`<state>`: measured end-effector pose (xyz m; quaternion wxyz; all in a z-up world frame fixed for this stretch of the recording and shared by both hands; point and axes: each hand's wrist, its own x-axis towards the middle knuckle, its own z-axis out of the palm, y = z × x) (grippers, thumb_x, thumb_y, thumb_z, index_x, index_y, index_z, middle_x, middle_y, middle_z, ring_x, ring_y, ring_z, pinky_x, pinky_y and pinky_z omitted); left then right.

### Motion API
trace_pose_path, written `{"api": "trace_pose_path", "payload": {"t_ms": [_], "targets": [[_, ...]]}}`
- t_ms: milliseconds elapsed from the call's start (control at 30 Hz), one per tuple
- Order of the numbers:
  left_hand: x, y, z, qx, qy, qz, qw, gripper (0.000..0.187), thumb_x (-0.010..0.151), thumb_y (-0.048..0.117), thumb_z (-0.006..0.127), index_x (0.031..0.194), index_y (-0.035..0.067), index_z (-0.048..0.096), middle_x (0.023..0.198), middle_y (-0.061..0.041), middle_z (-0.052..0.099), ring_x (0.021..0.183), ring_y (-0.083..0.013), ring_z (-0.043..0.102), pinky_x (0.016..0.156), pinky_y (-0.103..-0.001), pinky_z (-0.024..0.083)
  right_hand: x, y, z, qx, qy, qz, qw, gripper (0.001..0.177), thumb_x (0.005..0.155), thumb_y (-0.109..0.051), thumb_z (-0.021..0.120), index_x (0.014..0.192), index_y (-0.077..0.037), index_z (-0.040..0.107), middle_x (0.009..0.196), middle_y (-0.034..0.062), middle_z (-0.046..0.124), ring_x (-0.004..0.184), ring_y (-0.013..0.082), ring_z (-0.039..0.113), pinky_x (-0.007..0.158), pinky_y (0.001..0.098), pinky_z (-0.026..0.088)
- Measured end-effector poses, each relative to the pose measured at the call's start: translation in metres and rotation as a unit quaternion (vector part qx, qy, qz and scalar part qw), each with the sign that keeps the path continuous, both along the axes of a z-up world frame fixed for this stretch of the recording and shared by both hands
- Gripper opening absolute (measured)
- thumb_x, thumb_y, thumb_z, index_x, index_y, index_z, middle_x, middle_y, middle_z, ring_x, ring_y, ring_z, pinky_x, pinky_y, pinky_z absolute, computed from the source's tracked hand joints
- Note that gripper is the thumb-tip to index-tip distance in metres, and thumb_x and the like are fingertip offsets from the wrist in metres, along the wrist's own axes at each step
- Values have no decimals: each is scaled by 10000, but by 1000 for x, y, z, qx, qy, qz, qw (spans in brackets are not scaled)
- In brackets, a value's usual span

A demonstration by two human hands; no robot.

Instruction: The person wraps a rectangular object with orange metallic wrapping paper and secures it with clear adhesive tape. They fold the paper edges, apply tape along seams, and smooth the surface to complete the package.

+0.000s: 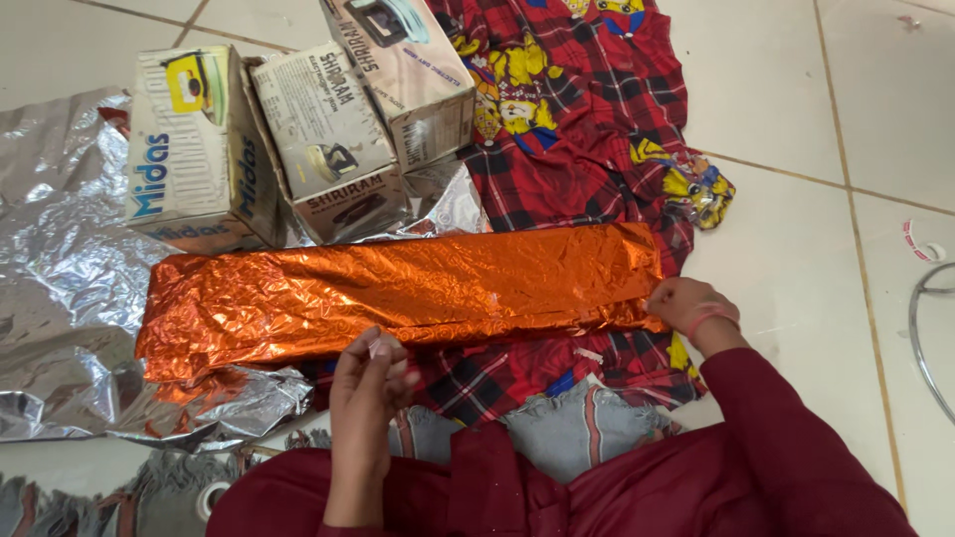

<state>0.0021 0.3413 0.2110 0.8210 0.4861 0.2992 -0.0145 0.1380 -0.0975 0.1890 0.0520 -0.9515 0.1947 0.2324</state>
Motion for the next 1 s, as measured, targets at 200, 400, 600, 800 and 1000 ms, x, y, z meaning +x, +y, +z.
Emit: {"api": "trace_pose_path", "payload": {"t_ms": [200,400,600,800,1000], "targets": [[-1,-6,-11,22,38,-22,999,441,934,258,643,1350,140,562,1071,-55,696,805,-162,723,727,-301,620,7,-26,-50,121,-163,-88,975,806,859,-681,712,1303,-16,614,1173,222,702,1107,368,671,941,461,503],[6,-10,-25,9,35,-6,999,467,910,233,658,1359,154,551,1109,-22,711,819,-152,719,706,-298,573,22,-53,-93,221,-57,-118,966,730,825,-548,734,1242,52,743,1142,191,777,1092,299,725,942,411,537],[6,-9,-42,7,18,32,999,465,937,245,663,1379,151,552,1059,-47,691,800,-135,700,650,-267,525,30,-80,-105,214,-96,-118,965,606,861,-473,760,1158,55,757,990,184,764,907,250,687,815,393,532],[7,-10,-60,33,37,17,999,494,916,244,681,1379,144,540,1072,-21,690,847,-156,709,666,-273,529,26,-114,-82,192,-219,-131,948,550,922,-429,752,1153,70,727,905,187,738,802,265,672,737,414,514],[7,1,-57,75,57,119,988,592,944,274,649,1483,158,432,1172,-37,567,1071,-211,691,817,-316,533,11,-146,-65,123,-314,-238,911,419,983,-352,659,1243,-39,757,988,145,741,842,243,668,800,378,506]]}}
